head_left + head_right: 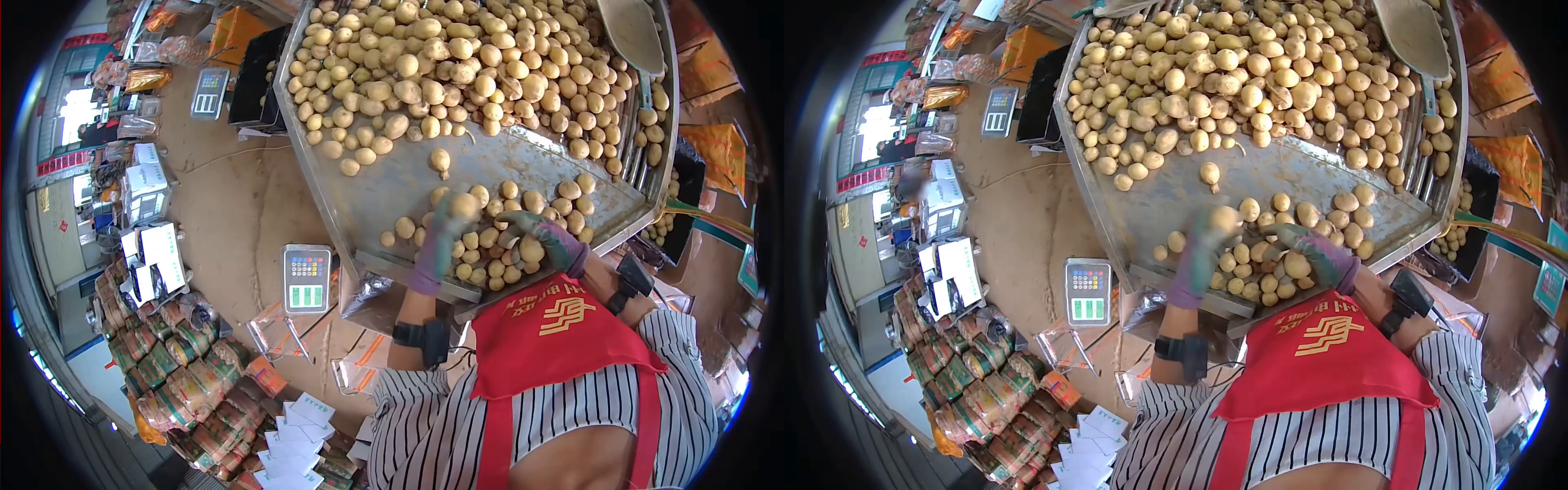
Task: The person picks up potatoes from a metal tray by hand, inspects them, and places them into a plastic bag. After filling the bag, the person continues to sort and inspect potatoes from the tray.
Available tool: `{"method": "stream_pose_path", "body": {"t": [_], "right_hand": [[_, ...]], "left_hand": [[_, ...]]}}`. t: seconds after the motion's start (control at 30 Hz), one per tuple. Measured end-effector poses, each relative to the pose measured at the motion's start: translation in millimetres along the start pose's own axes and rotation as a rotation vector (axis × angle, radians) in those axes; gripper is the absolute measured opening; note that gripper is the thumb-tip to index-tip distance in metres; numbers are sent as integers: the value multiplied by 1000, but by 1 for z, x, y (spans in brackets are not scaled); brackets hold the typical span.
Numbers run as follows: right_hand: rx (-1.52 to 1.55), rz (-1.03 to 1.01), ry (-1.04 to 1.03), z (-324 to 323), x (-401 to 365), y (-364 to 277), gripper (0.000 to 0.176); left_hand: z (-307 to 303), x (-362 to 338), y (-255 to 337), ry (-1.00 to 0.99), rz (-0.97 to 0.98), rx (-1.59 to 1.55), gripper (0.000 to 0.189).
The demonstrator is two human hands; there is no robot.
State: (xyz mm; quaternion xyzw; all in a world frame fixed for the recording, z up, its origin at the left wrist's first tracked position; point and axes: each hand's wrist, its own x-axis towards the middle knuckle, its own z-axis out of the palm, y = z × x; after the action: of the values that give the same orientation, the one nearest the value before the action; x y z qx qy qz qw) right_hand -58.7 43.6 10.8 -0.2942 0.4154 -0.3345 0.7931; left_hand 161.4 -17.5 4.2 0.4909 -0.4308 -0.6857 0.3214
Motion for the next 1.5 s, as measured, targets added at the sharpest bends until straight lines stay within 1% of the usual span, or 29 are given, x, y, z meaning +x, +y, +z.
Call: {"method": "stream_pose_path", "body": {"t": [0.03,0.07,0.1,0.13,0.2,0.27,0.3,0.37,0.4,0.43,0.57,0.63,0.67,0.73,0.8,0.87,0.93,0.97,1.03,1.07,1.1,1.17,1.2,1.23,1.3,1.37,1.43,1.47,1.5], "right_hand": [[88,-16,-42,4,2,-1,52],[525,299,-39,0,6,5,54],[522,303,-44,-1,6,8,54],[544,290,-35,-2,7,10,55],[592,262,-11,-5,9,14,57],[639,229,17,-7,9,18,59],[659,207,31,-8,9,19,60],[702,170,56,-9,9,23,62],[725,156,68,-10,9,24,63],[747,144,78,-10,9,25,64],[847,86,113,-11,7,28,69],[898,63,136,-11,7,28,71],[973,8,94,-4,9,17,54],[968,17,81,-5,14,17,55],[961,19,70,-12,15,20,55],[949,4,62,-15,9,24,55],[934,-12,57,-18,2,29,55],[930,-17,56,-20,0,32,55],[925,-21,61,-27,-7,39,56],[925,-22,67,-32,-8,40,56],[925,-23,77,-29,-12,43,56],[926,-27,100,-36,-22,48,56],[928,-27,109,-37,-22,49,56],[931,-23,114,-31,-21,49,56],[932,-20,112,-33,-19,50,57],[933,-14,106,-36,-22,51,57],[941,-5,96,-41,-26,56,57],[946,-4,91,-43,-28,58,57],[948,-5,87,-45,-27,58,58]], "left_hand": [[-1,-2,11,6,3,2,45],[-4,-3,21,-175,83,228,42],[-6,-3,26,-357,162,454,40],[-47,22,-43,-46,259,724,39],[-92,70,-32,344,129,885,67],[-111,96,4,591,191,1040,64],[-117,111,-1,589,199,1038,64],[-131,132,-18,656,56,1281,60],[-134,136,-29,596,138,1365,56],[-130,134,-34,598,136,1365,56],[-79,79,-55,356,24,718,49],[-92,62,-122,-90,401,607,50],[-81,56,-102,-85,399,608,50],[-49,43,-32,18,316,815,59],[-81,77,-1,511,-14,741,61],[-159,132,-1,619,155,828,61],[-189,162,13,786,307,955,54],[-202,179,12,779,314,953,54],[-218,204,3,596,328,705,54],[-207,204,13,514,315,920,60],[-194,203,21,499,314,917,60],[-168,199,27,642,73,1316,67],[-175,197,21,530,117,1316,69],[-165,185,22,518,114,1318,69],[-146,163,22,344,-10,1308,67],[-149,147,-14,279,22,1434,58],[-168,132,-70,146,-99,391,47],[-155,116,-70,143,-102,398,47],[-132,100,-67,85,-180,-37,43]]}}
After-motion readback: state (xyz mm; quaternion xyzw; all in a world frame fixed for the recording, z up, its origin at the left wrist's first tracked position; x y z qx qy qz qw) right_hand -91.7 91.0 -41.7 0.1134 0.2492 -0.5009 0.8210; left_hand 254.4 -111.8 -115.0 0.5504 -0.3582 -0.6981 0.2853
